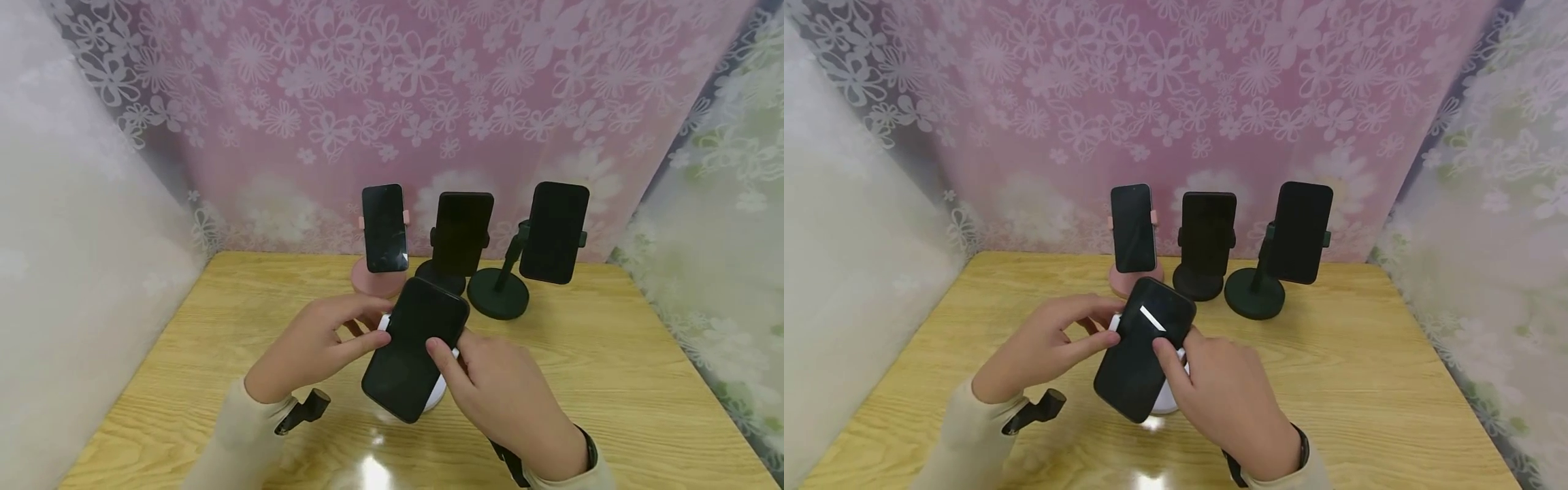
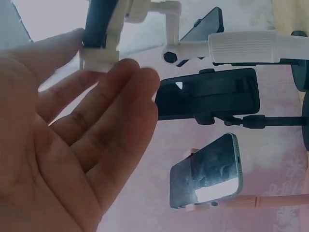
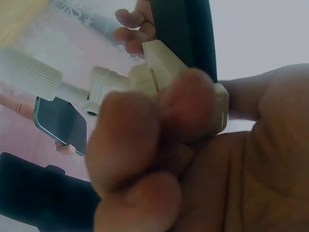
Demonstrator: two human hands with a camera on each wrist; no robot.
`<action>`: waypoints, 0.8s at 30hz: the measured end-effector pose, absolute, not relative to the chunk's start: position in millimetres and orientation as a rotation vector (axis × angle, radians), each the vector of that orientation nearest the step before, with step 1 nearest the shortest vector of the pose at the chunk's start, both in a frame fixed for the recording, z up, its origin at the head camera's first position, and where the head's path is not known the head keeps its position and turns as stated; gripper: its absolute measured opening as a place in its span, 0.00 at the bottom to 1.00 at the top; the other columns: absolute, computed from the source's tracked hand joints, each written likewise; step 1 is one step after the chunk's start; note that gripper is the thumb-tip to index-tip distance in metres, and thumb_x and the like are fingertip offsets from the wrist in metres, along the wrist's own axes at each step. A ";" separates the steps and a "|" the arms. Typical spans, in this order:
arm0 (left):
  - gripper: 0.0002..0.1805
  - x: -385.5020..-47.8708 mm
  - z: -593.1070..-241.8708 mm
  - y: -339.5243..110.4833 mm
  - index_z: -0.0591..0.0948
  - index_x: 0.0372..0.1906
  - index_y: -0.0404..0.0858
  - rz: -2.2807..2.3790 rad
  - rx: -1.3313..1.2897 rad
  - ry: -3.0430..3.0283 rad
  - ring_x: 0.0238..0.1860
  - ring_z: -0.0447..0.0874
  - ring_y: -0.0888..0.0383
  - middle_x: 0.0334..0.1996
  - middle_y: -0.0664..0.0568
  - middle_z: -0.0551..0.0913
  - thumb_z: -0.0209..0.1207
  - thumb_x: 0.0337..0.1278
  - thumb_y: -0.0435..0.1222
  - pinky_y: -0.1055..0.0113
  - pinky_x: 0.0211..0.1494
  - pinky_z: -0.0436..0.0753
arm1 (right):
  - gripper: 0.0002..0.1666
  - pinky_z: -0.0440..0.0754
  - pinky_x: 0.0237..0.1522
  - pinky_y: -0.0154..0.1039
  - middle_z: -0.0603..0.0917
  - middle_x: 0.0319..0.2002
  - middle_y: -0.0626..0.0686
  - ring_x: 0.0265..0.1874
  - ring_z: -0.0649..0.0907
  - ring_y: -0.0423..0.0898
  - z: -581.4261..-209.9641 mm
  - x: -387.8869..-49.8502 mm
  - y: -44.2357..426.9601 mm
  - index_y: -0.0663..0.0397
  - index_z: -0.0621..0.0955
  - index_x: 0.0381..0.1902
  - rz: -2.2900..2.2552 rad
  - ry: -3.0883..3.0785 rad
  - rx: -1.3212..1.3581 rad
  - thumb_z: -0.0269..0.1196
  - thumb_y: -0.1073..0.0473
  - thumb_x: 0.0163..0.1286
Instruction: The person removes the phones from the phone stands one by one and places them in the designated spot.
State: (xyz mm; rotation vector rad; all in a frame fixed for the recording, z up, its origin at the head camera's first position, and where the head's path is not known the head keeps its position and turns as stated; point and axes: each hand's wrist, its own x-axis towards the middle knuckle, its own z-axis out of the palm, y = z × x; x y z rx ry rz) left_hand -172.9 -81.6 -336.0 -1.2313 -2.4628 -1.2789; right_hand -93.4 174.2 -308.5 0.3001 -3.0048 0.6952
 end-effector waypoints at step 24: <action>0.13 -160.8 -329.1 -74.5 0.85 0.53 0.50 -1.266 -1.103 -2.589 0.41 0.84 0.69 0.41 0.66 0.86 0.69 0.66 0.43 0.69 0.41 0.85 | 0.28 0.65 0.23 0.35 0.65 0.18 0.44 0.17 0.67 0.40 -311.2 -102.9 188.5 0.45 0.74 0.27 0.754 -3.092 0.463 0.46 0.36 0.83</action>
